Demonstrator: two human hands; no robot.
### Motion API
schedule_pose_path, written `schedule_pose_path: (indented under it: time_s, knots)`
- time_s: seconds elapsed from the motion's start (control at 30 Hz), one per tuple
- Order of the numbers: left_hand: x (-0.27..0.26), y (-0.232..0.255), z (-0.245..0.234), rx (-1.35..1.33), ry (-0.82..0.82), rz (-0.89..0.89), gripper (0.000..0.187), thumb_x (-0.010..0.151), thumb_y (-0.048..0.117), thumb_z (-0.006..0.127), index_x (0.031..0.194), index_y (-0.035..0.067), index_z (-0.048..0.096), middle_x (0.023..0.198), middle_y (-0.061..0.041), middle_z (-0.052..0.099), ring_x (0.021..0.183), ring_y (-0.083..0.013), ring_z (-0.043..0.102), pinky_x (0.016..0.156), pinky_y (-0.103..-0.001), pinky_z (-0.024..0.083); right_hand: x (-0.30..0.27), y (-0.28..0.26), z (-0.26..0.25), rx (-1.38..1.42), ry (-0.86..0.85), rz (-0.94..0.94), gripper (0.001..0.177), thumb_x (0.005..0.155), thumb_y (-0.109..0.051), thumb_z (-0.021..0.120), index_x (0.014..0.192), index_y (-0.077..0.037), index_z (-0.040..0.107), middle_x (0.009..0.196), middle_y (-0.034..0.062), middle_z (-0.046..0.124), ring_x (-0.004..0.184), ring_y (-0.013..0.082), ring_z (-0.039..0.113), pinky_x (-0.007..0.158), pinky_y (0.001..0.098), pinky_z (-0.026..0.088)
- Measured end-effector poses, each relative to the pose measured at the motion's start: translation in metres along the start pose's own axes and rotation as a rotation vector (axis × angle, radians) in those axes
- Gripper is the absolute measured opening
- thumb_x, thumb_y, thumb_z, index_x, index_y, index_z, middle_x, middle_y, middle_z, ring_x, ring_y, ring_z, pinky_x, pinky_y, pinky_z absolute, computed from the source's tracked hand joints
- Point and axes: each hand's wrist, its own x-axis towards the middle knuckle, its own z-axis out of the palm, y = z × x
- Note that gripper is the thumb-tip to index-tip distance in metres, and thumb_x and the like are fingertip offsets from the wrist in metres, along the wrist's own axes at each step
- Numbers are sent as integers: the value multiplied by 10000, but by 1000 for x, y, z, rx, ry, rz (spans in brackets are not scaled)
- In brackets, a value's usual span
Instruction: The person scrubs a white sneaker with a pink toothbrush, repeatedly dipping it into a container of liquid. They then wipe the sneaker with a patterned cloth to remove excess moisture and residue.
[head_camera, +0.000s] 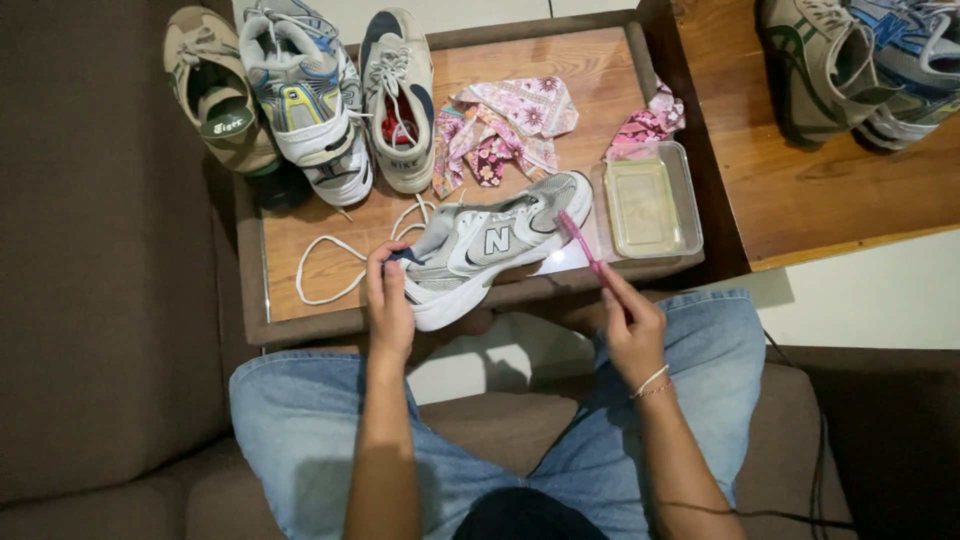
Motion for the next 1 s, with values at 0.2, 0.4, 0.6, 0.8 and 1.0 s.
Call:
schedule_pose_path:
  time_s: [0.2,0.4,0.6,0.8,1.0]
  knots:
    - [-1,1,-2,-18,-1,-25,390,1089,389,419,1260,93,607,1211,-156,654,1136,-247,570,1036,-417,440,-3,-30,17,90,-110,-9,398,912,41,655,1271,-108,742,1105,125,785,1006,317,746,849,417,587]
    - [0,4,-6,1,-98,16,685,908,590,667,1360,90,547,1261,-152,616,1184,-250,553,1084,-428,419,-8,-28,22,153,-172,26,392,920,29,650,1288,-88,719,1171,145,762,1069,296,734,895,417,581]
    - [-7,19,0,-44,-111,-114,780,783,419,854,1391,106,480,1311,-138,546,1226,-247,508,1155,-426,360,1,-2,6,188,61,112,336,1011,9,586,1323,-65,690,1247,206,701,1191,304,653,1005,467,512]
    - [-4,3,-1,-57,-73,-135,651,873,349,732,1408,110,448,1367,-200,497,1292,-305,473,1168,-448,334,-2,46,-23,-16,208,291,349,1044,13,544,1383,6,628,1318,271,637,1292,381,549,1103,493,442]
    - [-6,-7,4,-42,-15,-110,664,921,318,700,1450,126,349,1430,-215,428,1332,-320,433,1194,-461,298,2,35,-11,-10,226,255,388,1040,42,519,1415,-12,606,1341,257,629,1298,354,549,1109,483,437]
